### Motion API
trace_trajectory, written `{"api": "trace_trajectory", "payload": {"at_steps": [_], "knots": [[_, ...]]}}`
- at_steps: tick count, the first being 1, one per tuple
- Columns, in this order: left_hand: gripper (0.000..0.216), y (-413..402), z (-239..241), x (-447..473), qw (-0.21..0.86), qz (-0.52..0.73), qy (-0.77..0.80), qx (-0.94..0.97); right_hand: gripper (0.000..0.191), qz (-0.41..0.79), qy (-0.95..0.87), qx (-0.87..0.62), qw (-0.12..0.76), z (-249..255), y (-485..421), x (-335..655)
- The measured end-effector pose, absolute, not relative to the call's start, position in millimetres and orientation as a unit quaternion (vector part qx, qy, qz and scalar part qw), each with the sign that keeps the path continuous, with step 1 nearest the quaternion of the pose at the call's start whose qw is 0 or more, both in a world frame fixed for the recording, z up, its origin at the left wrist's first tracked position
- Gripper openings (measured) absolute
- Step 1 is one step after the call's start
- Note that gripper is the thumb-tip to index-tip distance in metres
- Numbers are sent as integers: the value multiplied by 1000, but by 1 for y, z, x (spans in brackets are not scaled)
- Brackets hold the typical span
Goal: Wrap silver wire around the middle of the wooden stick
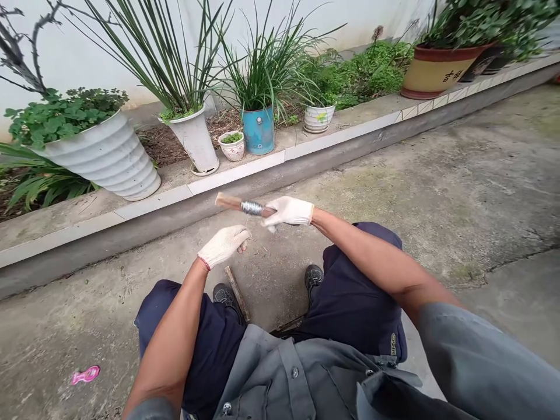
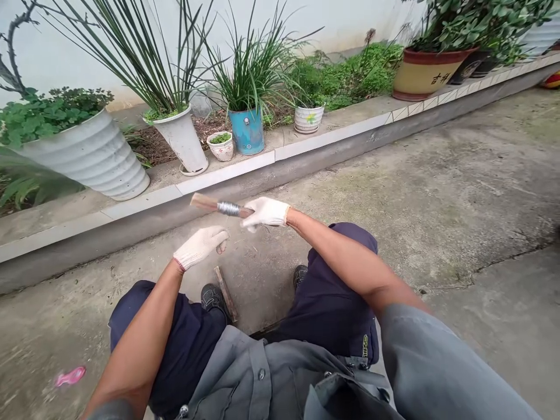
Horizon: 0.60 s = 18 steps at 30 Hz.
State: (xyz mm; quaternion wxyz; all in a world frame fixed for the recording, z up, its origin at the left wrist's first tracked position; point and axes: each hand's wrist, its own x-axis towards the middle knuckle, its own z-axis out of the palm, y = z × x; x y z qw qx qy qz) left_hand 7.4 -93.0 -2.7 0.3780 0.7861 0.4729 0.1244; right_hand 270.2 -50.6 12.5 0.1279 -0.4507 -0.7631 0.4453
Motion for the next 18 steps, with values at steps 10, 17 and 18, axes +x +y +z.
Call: {"api": "trace_trajectory", "payload": {"at_steps": [10,17,18], "knots": [[37,-92,-5,5,323,51,480,814,32,115,-800,-580,-104,-19,-35,266],[33,-91,-8,2,325,35,481,813,17,309,-883,-302,-185,-23,-61,272],[34,-91,-10,3,337,36,473,814,19,339,-880,-289,-163,-19,-62,275]]}}
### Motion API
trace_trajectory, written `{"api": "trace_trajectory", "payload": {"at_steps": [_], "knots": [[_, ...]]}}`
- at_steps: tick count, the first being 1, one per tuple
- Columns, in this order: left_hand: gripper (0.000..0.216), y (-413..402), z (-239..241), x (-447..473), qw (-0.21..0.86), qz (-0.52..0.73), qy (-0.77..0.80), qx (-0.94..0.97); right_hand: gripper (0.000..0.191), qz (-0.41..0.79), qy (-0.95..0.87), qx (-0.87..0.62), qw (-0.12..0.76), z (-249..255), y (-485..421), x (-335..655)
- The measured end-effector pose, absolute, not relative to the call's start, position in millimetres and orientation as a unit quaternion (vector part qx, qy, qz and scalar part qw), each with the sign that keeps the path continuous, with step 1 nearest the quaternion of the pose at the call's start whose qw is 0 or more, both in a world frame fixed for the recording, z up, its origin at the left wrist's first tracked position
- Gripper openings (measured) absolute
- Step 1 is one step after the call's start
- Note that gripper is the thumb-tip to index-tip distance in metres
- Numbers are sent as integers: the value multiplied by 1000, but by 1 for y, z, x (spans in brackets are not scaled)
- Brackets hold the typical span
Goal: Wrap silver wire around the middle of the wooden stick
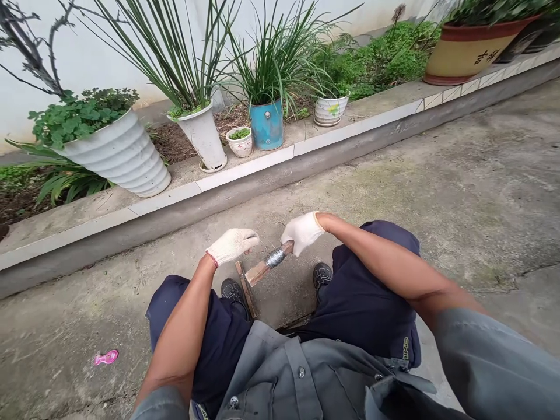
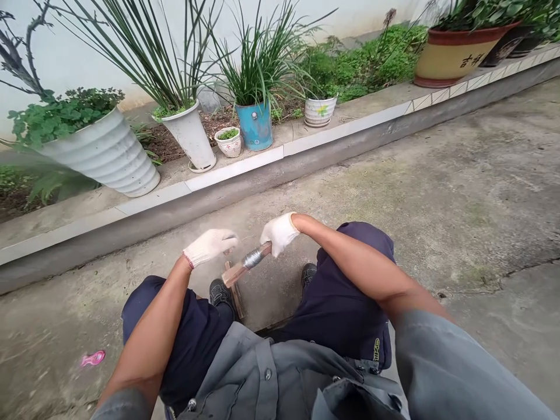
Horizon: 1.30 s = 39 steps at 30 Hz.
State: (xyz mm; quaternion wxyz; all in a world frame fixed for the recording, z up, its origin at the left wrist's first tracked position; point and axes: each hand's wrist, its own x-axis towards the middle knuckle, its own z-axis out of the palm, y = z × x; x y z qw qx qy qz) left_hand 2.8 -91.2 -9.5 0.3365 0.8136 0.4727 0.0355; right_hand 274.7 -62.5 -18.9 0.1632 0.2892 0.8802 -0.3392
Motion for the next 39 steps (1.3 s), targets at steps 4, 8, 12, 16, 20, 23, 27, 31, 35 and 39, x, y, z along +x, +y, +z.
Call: {"api": "trace_trajectory", "payload": {"at_steps": [4,8,12,16,20,23,27,31,35,39], "knots": [[40,-92,-11,6,390,74,464,792,24,-401,842,361,17,-1,-59,282],[44,-93,-9,12,387,102,485,778,27,-367,784,492,-92,2,-42,281],[40,-93,-12,16,361,77,495,787,30,-179,766,614,-74,-11,-25,281],[36,-92,-14,13,326,65,514,791,33,-110,777,620,11,-22,-25,280],[35,-88,-7,8,286,79,525,798,34,-113,789,600,65,-29,-31,274],[35,-85,-3,3,249,90,544,796,34,-123,806,571,92,-35,-34,269],[35,-83,0,-1,226,104,544,801,23,-179,840,497,125,-35,-42,266],[35,-85,1,-2,265,102,552,784,14,-300,876,359,116,-22,-57,273],[37,-87,-4,2,330,106,536,770,25,-368,857,361,19,-6,-63,278],[43,-91,-9,8,356,113,509,775,29,-316,806,489,-107,-5,-44,276]]}}
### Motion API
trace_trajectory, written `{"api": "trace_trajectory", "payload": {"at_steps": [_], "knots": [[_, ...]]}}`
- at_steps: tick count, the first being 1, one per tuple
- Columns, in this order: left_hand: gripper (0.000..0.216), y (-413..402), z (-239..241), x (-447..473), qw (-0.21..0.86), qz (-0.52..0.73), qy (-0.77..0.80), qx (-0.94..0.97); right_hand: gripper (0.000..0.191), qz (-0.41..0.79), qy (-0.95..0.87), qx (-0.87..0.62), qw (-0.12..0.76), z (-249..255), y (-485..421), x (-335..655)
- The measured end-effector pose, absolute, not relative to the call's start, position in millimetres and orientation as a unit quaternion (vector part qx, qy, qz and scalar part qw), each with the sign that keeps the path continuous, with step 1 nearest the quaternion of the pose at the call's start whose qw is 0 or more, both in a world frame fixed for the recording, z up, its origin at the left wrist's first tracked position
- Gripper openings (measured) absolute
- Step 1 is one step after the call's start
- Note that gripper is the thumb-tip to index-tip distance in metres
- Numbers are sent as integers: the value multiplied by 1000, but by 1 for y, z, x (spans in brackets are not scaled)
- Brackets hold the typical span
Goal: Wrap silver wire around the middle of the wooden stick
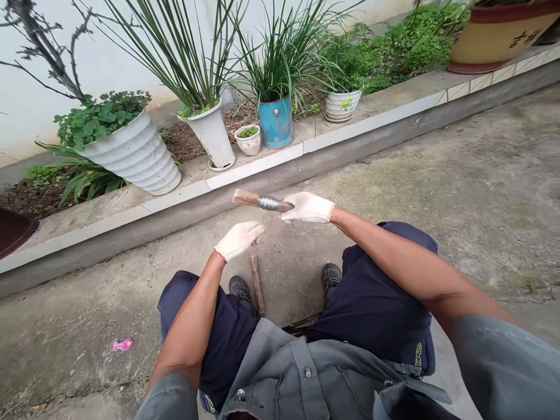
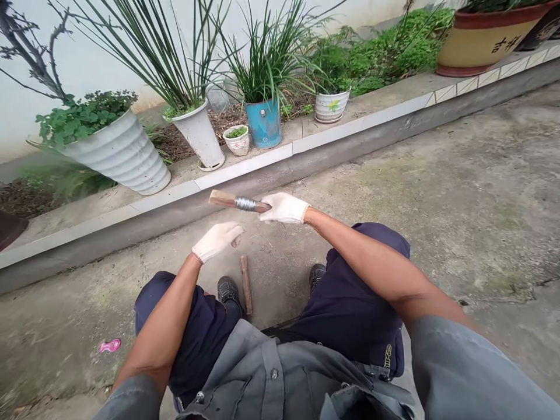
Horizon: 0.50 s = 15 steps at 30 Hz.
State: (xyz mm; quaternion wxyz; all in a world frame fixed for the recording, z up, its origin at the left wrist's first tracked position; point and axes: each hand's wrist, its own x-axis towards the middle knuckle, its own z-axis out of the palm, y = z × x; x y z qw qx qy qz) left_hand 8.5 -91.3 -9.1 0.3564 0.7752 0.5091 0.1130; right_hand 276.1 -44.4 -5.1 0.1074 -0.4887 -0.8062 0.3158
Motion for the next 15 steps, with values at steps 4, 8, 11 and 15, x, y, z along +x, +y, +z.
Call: {"api": "trace_trajectory", "payload": {"at_steps": [4,8,11,15], "knots": [[39,-93,-13,11,356,75,499,787,30,203,-794,-567,87,-17,-21,273],[37,-91,-15,5,323,56,498,803,34,136,-792,-593,-52,-26,-16,263],[38,-90,-15,1,273,50,501,820,38,76,-806,-571,-140,-29,-22,254],[37,-88,-14,0,241,43,500,831,27,33,-871,-441,-216,-30,-32,250]]}}
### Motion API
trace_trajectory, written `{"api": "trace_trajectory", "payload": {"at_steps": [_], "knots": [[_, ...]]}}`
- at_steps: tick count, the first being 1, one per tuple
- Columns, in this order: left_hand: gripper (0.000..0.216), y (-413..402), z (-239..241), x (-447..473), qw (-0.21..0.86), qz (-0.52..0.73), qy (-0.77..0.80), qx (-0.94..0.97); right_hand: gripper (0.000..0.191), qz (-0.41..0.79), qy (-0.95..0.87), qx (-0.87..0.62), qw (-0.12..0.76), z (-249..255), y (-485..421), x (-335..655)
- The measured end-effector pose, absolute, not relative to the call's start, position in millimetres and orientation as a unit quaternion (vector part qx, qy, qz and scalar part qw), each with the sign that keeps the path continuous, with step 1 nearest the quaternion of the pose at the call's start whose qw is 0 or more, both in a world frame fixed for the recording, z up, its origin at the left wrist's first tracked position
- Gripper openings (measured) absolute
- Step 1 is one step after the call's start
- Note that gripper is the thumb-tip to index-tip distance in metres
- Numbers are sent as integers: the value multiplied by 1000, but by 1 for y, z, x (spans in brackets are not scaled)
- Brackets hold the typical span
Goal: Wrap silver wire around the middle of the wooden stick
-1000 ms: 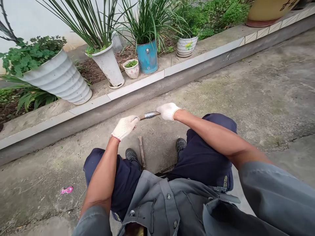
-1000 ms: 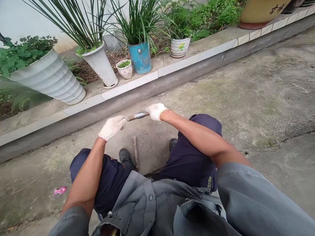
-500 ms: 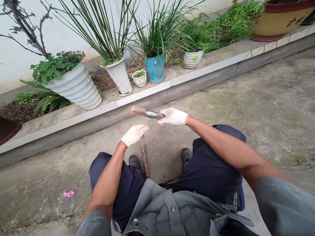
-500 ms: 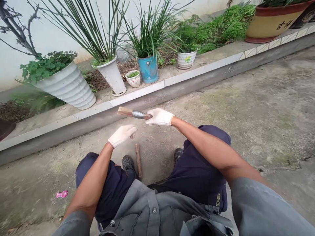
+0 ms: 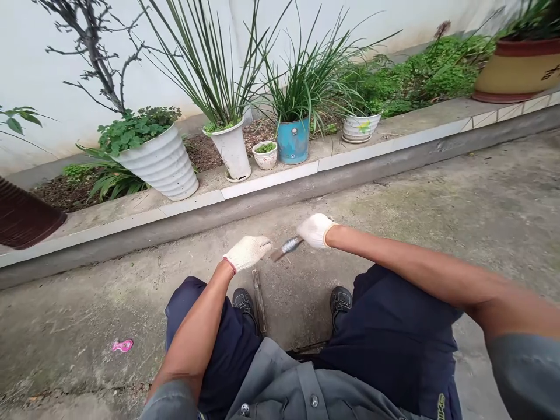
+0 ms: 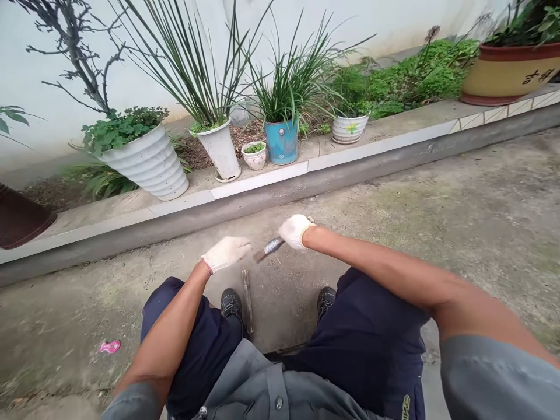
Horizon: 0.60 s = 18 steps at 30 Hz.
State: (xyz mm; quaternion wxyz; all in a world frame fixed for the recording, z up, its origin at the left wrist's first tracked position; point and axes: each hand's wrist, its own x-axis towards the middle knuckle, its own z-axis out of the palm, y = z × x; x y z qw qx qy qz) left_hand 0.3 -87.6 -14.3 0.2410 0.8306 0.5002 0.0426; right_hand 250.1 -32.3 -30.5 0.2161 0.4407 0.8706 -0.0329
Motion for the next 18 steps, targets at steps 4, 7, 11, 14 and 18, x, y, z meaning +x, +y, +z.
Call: {"api": "trace_trajectory", "payload": {"at_steps": [4,7,11,14,18], "knots": [[37,-87,-11,-2,281,52,509,812,19,-115,927,303,188,-25,-41,256],[37,-86,-10,-4,308,74,478,819,32,-224,915,316,116,-16,-43,262],[43,-86,-10,1,354,97,495,788,44,-245,883,399,22,-10,-30,269],[48,-86,-11,10,325,77,519,787,49,-218,854,473,-17,-12,-14,273],[38,-88,-17,19,293,34,514,806,47,-191,806,559,-36,-16,3,278]]}}
